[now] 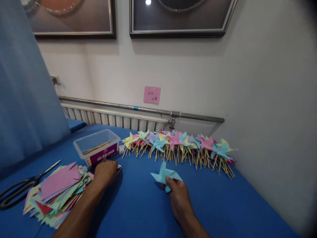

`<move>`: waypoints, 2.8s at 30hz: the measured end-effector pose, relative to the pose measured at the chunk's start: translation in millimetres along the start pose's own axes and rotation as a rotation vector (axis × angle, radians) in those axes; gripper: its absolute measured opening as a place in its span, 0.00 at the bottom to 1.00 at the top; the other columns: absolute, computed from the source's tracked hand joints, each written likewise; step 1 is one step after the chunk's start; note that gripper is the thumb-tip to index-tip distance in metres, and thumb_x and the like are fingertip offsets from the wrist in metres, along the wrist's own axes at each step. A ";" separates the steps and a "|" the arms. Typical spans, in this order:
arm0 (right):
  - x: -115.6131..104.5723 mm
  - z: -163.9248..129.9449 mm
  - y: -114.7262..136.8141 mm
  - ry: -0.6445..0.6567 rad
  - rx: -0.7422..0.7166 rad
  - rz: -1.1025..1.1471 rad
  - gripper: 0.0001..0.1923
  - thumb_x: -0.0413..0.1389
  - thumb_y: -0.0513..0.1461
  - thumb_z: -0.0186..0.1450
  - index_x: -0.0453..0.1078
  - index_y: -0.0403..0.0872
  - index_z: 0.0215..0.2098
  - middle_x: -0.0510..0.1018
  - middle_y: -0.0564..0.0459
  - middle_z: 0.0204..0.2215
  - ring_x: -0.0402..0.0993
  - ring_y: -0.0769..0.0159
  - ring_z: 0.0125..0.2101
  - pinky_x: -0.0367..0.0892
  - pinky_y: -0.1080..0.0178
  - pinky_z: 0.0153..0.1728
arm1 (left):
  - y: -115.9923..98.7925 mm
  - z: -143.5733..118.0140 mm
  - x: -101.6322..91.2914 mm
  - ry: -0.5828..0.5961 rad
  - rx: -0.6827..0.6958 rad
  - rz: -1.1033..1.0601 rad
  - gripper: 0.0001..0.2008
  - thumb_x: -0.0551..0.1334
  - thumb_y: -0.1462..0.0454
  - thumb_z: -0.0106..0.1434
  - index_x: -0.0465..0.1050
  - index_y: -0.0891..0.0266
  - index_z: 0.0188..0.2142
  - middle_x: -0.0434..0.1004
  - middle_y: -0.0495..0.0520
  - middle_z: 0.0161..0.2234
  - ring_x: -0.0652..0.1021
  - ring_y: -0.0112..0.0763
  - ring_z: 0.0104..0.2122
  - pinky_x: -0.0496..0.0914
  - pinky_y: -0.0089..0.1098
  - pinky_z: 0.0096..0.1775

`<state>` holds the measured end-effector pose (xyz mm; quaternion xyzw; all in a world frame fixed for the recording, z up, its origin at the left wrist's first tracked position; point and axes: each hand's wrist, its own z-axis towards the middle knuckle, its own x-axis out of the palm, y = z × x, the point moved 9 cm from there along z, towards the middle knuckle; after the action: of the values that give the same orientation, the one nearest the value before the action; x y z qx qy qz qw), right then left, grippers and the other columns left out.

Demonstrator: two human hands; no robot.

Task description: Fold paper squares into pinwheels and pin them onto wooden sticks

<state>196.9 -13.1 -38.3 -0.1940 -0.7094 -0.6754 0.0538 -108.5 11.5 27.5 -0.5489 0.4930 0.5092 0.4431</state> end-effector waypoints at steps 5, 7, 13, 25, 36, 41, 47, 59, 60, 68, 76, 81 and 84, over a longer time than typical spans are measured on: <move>4.8 -3.1 4.7 0.031 -0.016 0.017 0.14 0.68 0.47 0.54 0.79 0.46 0.32 0.81 0.54 0.25 0.72 0.64 0.25 0.66 0.63 0.32 | -0.6 -0.9 -5.0 -0.050 0.002 -0.004 0.16 0.55 0.64 0.65 0.81 0.65 0.44 0.82 0.71 0.45 0.81 0.50 0.45 0.72 0.41 0.46; 2.7 -2.9 3.6 0.011 -0.011 0.014 0.14 0.68 0.46 0.53 0.79 0.46 0.33 0.81 0.54 0.24 0.72 0.65 0.25 0.66 0.64 0.31 | -1.0 -1.7 -6.2 -0.053 0.008 -0.009 0.16 0.55 0.64 0.65 0.80 0.65 0.43 0.81 0.70 0.45 0.81 0.50 0.45 0.72 0.42 0.45; 0.9 0.8 -0.2 0.018 -0.016 -0.009 0.13 0.67 0.47 0.54 0.79 0.46 0.31 0.80 0.54 0.24 0.72 0.64 0.25 0.66 0.64 0.31 | -20.8 -10.2 -17.7 -0.169 0.095 -0.051 0.13 0.54 0.64 0.65 0.77 0.65 0.40 0.81 0.65 0.41 0.80 0.46 0.40 0.69 0.39 0.41; 7.2 -5.3 7.3 0.016 0.019 0.030 0.13 0.69 0.46 0.51 0.79 0.47 0.30 0.82 0.53 0.24 0.76 0.60 0.29 0.69 0.61 0.35 | -108.7 -43.6 15.6 -0.064 0.636 -0.165 0.09 0.55 0.66 0.65 0.73 0.61 0.32 0.79 0.59 0.35 0.77 0.37 0.35 0.63 0.35 0.36; 7.9 -6.0 7.6 0.001 0.030 0.035 0.13 0.68 0.45 0.51 0.78 0.47 0.31 0.82 0.52 0.25 0.78 0.58 0.29 0.69 0.60 0.33 | -104.6 -35.6 16.6 0.057 0.680 -0.585 0.11 0.57 0.68 0.63 0.79 0.59 0.39 0.81 0.52 0.39 0.78 0.32 0.40 0.65 0.29 0.42; 7.2 -7.4 9.8 -0.012 0.021 0.039 0.12 0.68 0.45 0.51 0.78 0.46 0.30 0.82 0.53 0.24 0.77 0.59 0.28 0.69 0.60 0.33 | -97.6 -31.4 19.8 0.060 0.481 -0.534 0.09 0.60 0.61 0.64 0.78 0.61 0.34 0.81 0.51 0.31 0.76 0.32 0.32 0.62 0.30 0.33; 8.6 -9.0 13.3 -0.008 0.014 0.028 0.13 0.68 0.45 0.50 0.79 0.46 0.30 0.82 0.53 0.24 0.76 0.59 0.27 0.68 0.61 0.32 | -96.8 -32.6 21.8 0.073 0.375 -0.431 0.10 0.61 0.57 0.62 0.80 0.59 0.34 0.82 0.53 0.33 0.78 0.35 0.34 0.59 0.32 0.33; 6.2 -7.5 11.5 -0.017 0.011 0.012 0.09 0.67 0.45 0.51 0.76 0.48 0.24 0.78 0.55 0.19 0.73 0.62 0.24 0.67 0.61 0.32 | -99.8 -34.3 21.5 0.097 0.462 -0.428 0.10 0.58 0.64 0.63 0.79 0.59 0.33 0.81 0.52 0.32 0.76 0.32 0.32 0.59 0.30 0.33; 6.5 -7.6 11.7 -0.016 0.011 0.014 0.09 0.67 0.45 0.51 0.76 0.48 0.24 0.78 0.55 0.19 0.72 0.62 0.23 0.67 0.61 0.31 | -99.1 -33.6 21.7 0.101 0.464 -0.435 0.10 0.58 0.63 0.64 0.79 0.60 0.33 0.81 0.52 0.31 0.76 0.32 0.32 0.59 0.30 0.33; 7.0 -9.3 15.1 -0.017 -0.005 0.007 0.08 0.67 0.44 0.52 0.76 0.48 0.23 0.78 0.54 0.19 0.72 0.62 0.24 0.66 0.62 0.30 | -94.1 -26.1 25.6 0.107 0.514 -0.552 0.11 0.58 0.68 0.63 0.79 0.60 0.39 0.83 0.51 0.36 0.79 0.32 0.37 0.67 0.29 0.39; 7.1 -8.0 13.2 -0.013 -0.002 0.018 0.08 0.66 0.44 0.52 0.78 0.48 0.26 0.80 0.53 0.21 0.74 0.60 0.25 0.67 0.61 0.31 | -104.7 -37.0 17.1 0.146 0.682 -0.548 0.15 0.57 0.71 0.63 0.81 0.57 0.43 0.83 0.50 0.43 0.79 0.31 0.44 0.70 0.31 0.48; 7.6 -9.2 15.0 -0.009 -0.008 -0.013 0.09 0.66 0.45 0.54 0.76 0.49 0.23 0.79 0.53 0.19 0.74 0.60 0.25 0.67 0.61 0.31 | -103.7 -37.3 19.1 0.167 0.677 -0.518 0.15 0.58 0.71 0.60 0.81 0.58 0.41 0.82 0.51 0.42 0.79 0.32 0.42 0.70 0.30 0.46; 6.2 -9.4 17.7 -0.029 -0.031 -0.020 0.09 0.66 0.45 0.53 0.77 0.48 0.23 0.79 0.53 0.19 0.74 0.59 0.24 0.68 0.60 0.31 | -103.4 -37.4 18.9 0.165 0.679 -0.533 0.14 0.58 0.70 0.59 0.81 0.58 0.40 0.82 0.50 0.41 0.79 0.32 0.41 0.69 0.29 0.44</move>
<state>195.6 -20.9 -18.9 -0.1976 -0.7014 -0.6840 0.0337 -1.4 -14.7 10.4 -0.5191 0.5072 0.1408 0.6734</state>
